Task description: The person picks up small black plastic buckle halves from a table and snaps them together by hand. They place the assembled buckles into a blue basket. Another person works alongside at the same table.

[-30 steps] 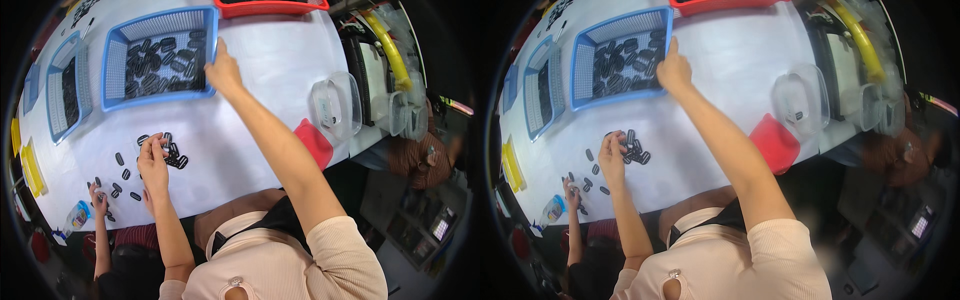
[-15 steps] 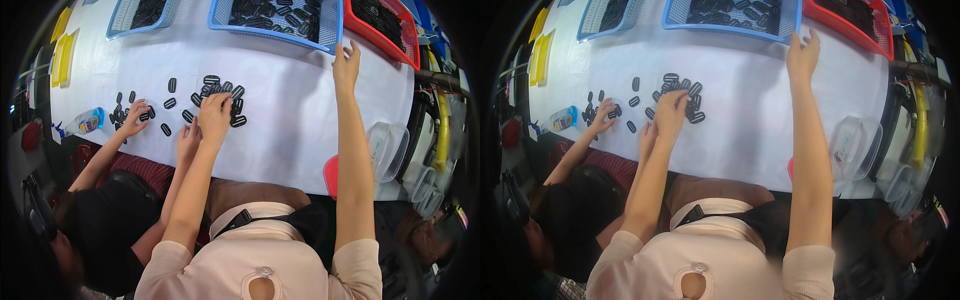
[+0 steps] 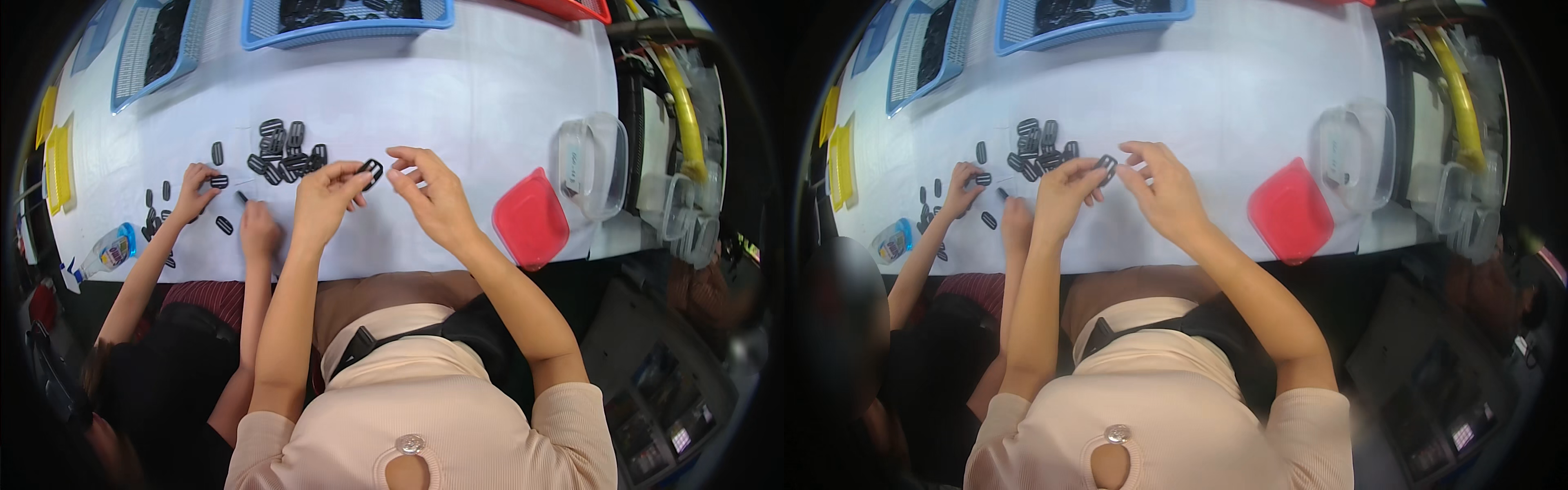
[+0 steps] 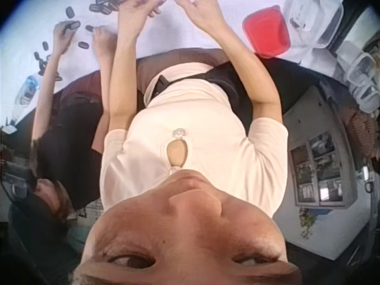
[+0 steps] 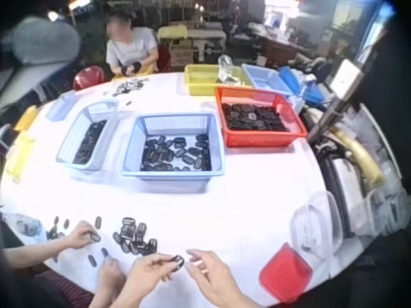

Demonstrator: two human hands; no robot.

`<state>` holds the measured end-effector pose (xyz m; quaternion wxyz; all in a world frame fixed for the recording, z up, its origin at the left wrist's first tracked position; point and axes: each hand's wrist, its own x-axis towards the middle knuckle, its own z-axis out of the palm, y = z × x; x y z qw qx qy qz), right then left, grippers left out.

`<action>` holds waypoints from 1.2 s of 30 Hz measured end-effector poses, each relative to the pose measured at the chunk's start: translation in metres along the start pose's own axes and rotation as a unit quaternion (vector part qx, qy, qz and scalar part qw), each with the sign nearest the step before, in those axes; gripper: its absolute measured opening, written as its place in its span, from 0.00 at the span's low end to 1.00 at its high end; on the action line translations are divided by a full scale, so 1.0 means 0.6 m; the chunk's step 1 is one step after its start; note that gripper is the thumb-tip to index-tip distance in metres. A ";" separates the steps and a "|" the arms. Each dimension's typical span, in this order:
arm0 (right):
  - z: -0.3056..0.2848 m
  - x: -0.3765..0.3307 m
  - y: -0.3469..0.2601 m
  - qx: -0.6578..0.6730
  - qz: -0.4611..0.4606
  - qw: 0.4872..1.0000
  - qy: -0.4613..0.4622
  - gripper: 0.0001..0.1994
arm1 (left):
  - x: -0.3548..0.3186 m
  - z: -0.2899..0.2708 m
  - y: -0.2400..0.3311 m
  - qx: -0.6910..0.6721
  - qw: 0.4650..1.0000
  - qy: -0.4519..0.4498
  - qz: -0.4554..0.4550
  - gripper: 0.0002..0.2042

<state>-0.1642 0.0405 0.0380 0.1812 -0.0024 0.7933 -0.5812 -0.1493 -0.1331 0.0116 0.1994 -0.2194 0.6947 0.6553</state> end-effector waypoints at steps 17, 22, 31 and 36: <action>-0.039 -0.080 -0.060 0.192 0.152 0.968 -0.050 0.11 | -0.152 0.023 0.015 0.010 0.990 0.060 0.129 0.11; -0.042 -0.087 -0.052 0.243 0.178 0.949 -0.088 0.12 | -0.190 0.037 0.044 -0.146 0.989 -0.018 0.036 0.14; -0.055 -0.108 -0.063 0.075 -0.026 0.993 -0.089 0.10 | -0.213 0.051 0.049 -0.174 0.984 0.004 0.042 0.09; -0.073 -0.112 -0.053 0.108 0.089 0.980 -0.142 0.10 | -0.208 0.065 0.040 -0.166 0.985 0.016 0.048 0.08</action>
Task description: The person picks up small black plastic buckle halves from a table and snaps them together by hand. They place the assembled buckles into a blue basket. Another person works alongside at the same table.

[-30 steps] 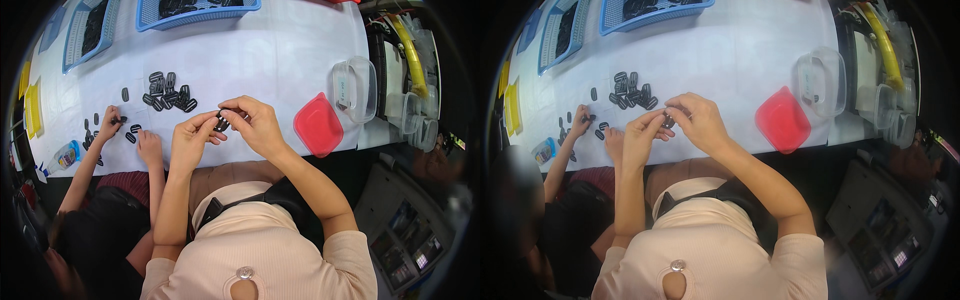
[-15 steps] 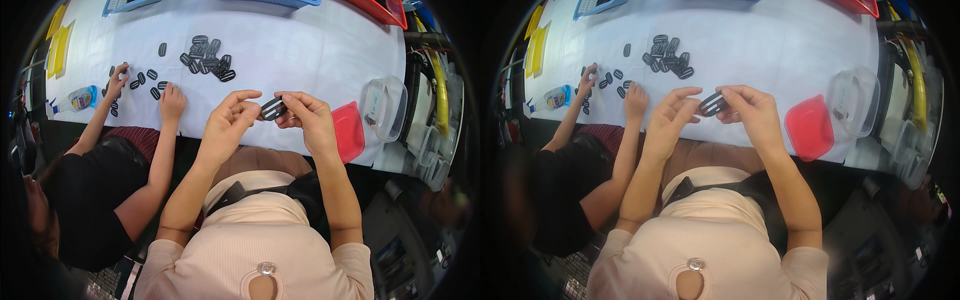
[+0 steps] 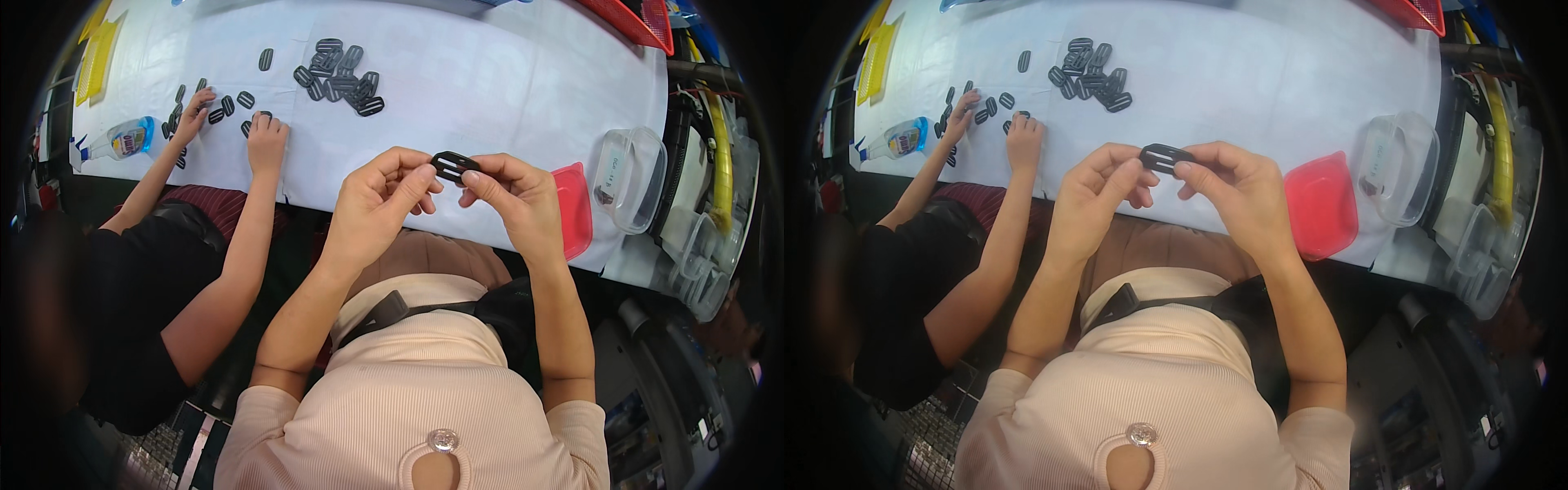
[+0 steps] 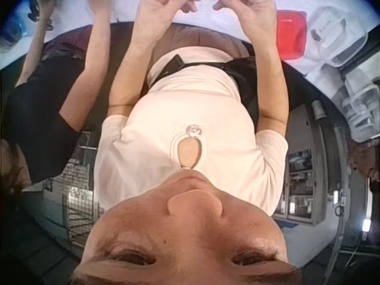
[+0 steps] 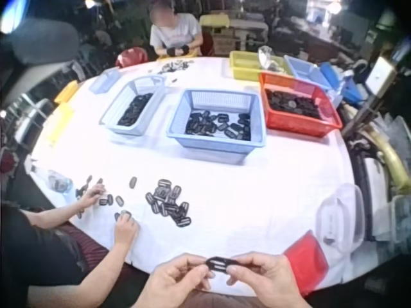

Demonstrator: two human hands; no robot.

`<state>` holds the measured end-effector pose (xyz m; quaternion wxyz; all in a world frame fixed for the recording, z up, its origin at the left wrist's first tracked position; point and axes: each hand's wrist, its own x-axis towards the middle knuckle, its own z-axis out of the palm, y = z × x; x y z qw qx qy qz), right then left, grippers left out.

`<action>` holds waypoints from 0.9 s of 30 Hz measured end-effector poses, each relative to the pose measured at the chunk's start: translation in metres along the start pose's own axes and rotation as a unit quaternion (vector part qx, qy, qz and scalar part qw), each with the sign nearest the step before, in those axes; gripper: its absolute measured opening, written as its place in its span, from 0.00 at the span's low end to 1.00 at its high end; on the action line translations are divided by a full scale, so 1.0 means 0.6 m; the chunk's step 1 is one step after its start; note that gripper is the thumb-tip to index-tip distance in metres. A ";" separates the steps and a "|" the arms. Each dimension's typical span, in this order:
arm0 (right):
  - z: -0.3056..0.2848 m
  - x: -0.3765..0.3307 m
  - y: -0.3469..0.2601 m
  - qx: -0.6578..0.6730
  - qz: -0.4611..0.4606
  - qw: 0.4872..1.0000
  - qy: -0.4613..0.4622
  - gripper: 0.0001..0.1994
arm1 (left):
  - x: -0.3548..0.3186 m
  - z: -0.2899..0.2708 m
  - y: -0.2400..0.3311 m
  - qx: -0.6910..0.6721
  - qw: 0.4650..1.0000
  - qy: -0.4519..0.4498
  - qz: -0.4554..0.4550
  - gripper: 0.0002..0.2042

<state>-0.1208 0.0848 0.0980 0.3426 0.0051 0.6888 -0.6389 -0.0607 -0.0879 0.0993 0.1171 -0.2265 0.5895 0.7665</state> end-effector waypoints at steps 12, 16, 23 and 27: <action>-0.024 -0.001 -0.016 0.169 0.142 0.975 -0.029 0.16 | 0.026 0.007 -0.002 -0.034 0.998 -0.010 -0.058 0.09; -0.030 0.006 -0.012 0.171 0.154 0.973 -0.027 0.16 | 0.037 0.013 0.003 -0.041 0.997 -0.009 -0.062 0.10; -0.035 0.031 -0.012 0.166 0.176 0.970 -0.026 0.16 | 0.061 0.008 0.001 0.018 0.998 0.004 -0.060 0.11; -0.012 0.048 -0.010 0.194 0.180 0.964 0.020 0.16 | 0.078 0.024 -0.010 0.057 0.996 0.066 0.026 0.13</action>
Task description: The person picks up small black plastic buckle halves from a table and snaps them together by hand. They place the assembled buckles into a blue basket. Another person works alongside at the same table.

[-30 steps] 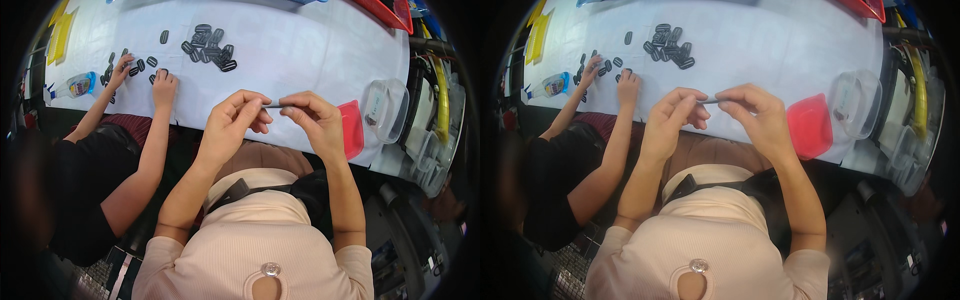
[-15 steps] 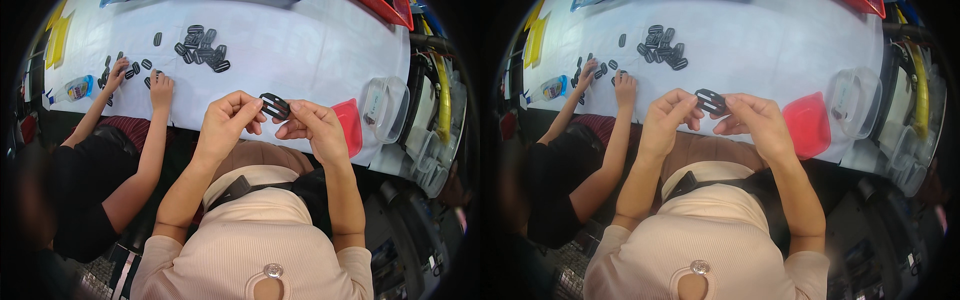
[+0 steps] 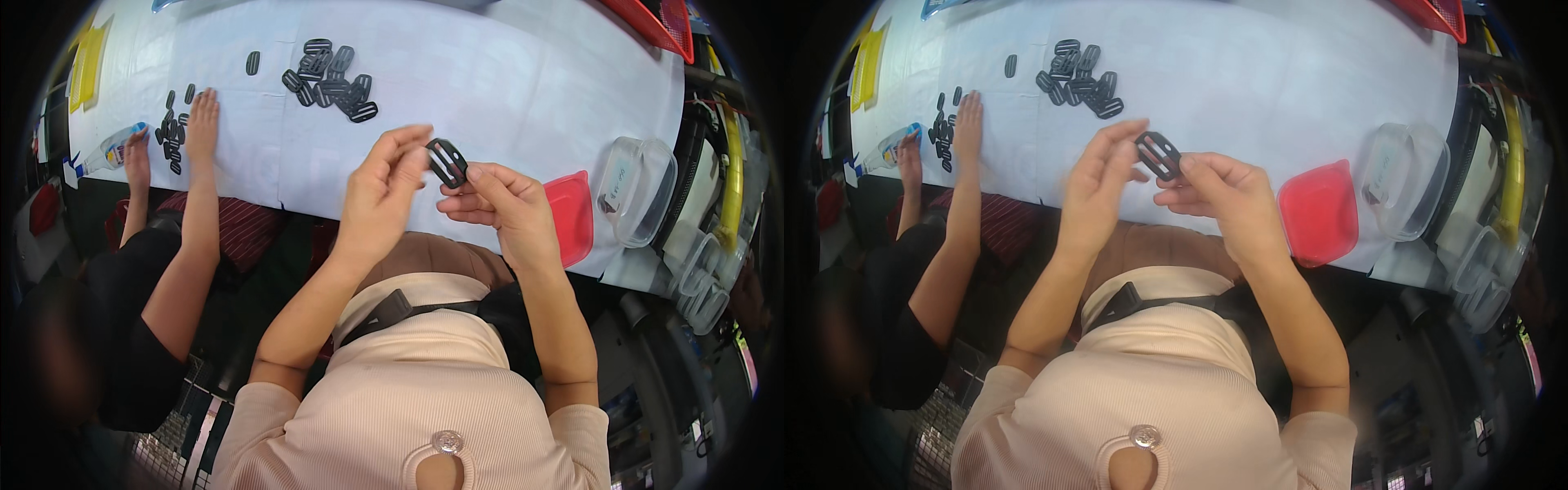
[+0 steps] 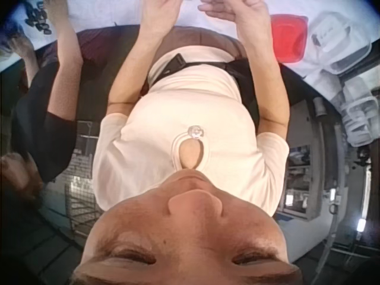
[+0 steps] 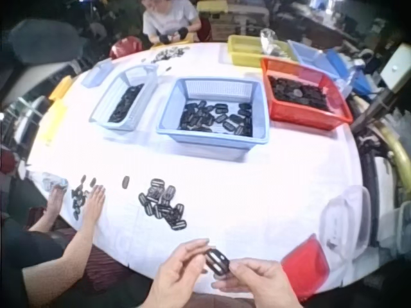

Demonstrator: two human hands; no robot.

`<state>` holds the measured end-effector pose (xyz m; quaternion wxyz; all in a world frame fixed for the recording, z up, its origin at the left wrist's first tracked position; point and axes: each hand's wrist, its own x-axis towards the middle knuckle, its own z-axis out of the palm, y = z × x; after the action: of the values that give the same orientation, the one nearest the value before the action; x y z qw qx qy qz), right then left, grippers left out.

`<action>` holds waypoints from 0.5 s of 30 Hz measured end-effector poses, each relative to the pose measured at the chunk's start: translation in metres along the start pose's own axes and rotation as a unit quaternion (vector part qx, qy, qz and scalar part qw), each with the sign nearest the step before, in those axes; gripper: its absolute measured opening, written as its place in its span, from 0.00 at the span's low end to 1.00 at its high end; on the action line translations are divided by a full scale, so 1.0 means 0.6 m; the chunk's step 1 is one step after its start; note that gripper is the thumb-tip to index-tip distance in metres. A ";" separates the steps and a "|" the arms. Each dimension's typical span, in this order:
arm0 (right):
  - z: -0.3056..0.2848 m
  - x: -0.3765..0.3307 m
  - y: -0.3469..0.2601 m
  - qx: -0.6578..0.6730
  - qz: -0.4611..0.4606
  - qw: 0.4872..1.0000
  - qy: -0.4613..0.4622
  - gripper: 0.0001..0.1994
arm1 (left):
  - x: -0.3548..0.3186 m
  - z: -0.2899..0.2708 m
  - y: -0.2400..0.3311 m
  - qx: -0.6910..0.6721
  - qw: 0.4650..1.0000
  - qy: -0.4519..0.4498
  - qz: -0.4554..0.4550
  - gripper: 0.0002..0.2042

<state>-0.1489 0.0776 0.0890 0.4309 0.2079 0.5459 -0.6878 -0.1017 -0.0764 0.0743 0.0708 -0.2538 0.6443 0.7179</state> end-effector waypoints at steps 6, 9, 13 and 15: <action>0.030 0.023 0.020 0.055 0.022 0.998 0.000 0.16 | 0.005 0.029 -0.028 -0.075 0.995 -0.036 0.052 0.18; 0.044 0.031 0.017 0.014 0.030 0.999 0.019 0.16 | 0.014 0.026 -0.041 -0.032 0.998 -0.002 0.046 0.16; 0.039 0.088 0.034 -0.084 0.037 0.995 0.027 0.16 | 0.070 0.007 -0.056 -0.034 0.998 0.051 -0.024 0.14; 0.031 0.131 0.008 -0.125 -0.002 0.991 0.048 0.16 | 0.116 -0.009 -0.096 0.008 0.993 0.112 -0.021 0.15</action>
<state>-0.1844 0.0313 0.0327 0.4256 0.1845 0.6482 -0.6038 -0.1356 -0.0883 -0.0091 0.0156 -0.3456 0.6481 0.6784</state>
